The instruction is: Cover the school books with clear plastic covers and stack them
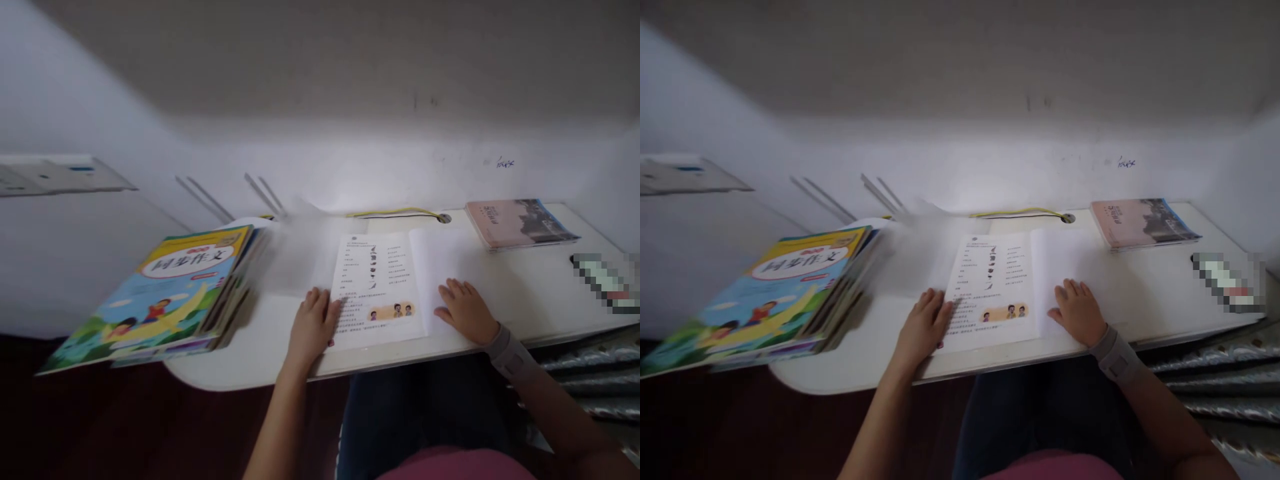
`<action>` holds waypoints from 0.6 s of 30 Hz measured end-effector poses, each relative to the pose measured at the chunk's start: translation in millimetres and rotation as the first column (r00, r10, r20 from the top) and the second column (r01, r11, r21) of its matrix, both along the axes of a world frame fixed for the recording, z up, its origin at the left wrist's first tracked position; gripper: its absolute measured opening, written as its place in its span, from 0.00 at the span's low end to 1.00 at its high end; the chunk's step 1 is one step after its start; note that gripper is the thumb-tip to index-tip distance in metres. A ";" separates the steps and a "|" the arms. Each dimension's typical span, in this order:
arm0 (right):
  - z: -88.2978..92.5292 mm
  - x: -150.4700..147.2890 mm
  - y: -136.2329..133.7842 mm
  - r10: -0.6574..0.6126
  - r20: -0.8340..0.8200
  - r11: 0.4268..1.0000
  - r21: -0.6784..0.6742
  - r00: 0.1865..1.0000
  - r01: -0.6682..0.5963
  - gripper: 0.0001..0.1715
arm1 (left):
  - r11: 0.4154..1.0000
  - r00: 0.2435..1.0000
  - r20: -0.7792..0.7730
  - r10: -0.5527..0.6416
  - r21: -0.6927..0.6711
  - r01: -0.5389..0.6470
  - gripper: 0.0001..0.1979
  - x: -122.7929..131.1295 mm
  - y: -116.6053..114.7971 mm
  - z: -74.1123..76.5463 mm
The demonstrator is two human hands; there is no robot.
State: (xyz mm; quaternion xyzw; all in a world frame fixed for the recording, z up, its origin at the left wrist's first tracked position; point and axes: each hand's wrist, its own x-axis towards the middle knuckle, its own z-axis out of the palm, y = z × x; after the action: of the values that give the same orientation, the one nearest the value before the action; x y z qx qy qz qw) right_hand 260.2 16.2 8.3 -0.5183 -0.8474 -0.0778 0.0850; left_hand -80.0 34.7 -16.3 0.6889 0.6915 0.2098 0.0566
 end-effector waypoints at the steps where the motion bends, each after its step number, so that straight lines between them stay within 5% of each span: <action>1: 2.6 -8.5 -2.1 0.025 -0.015 1.000 0.015 1.000 -0.025 0.27 | 1.000 1.000 -0.003 0.013 0.006 -0.013 0.25 2.5 -1.0 3.2; 5: 1.1 -44.0 -15.1 0.215 -0.054 0.976 0.031 0.975 -0.214 0.27 | 0.993 0.992 -0.068 0.104 0.057 -0.100 0.22 16.1 -10.8 17.8; 9: -11.7 -59.4 -23.1 0.204 -0.070 0.979 0.035 0.976 -0.202 0.28 | 0.958 0.949 -0.129 0.287 0.029 -0.286 0.19 29.6 -19.8 31.9; 14: -18.4 -57.7 -22.0 0.213 -0.106 0.977 0.046 0.971 -0.209 0.28 | 0.936 0.906 0.269 0.328 -0.226 -0.272 0.15 29.2 -15.4 45.0; 18: -15.2 -57.3 -20.8 0.230 -0.155 0.973 0.035 0.961 -0.227 0.27 | 0.950 0.846 0.459 0.270 -0.270 -0.157 0.16 29.0 -10.8 58.3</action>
State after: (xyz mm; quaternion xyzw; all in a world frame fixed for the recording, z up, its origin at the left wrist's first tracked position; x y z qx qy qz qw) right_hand 202.9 -4.6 -6.9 -0.4207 -0.8915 -0.0330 0.1647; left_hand -51.0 23.8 42.0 0.5206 0.7460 0.3041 0.2829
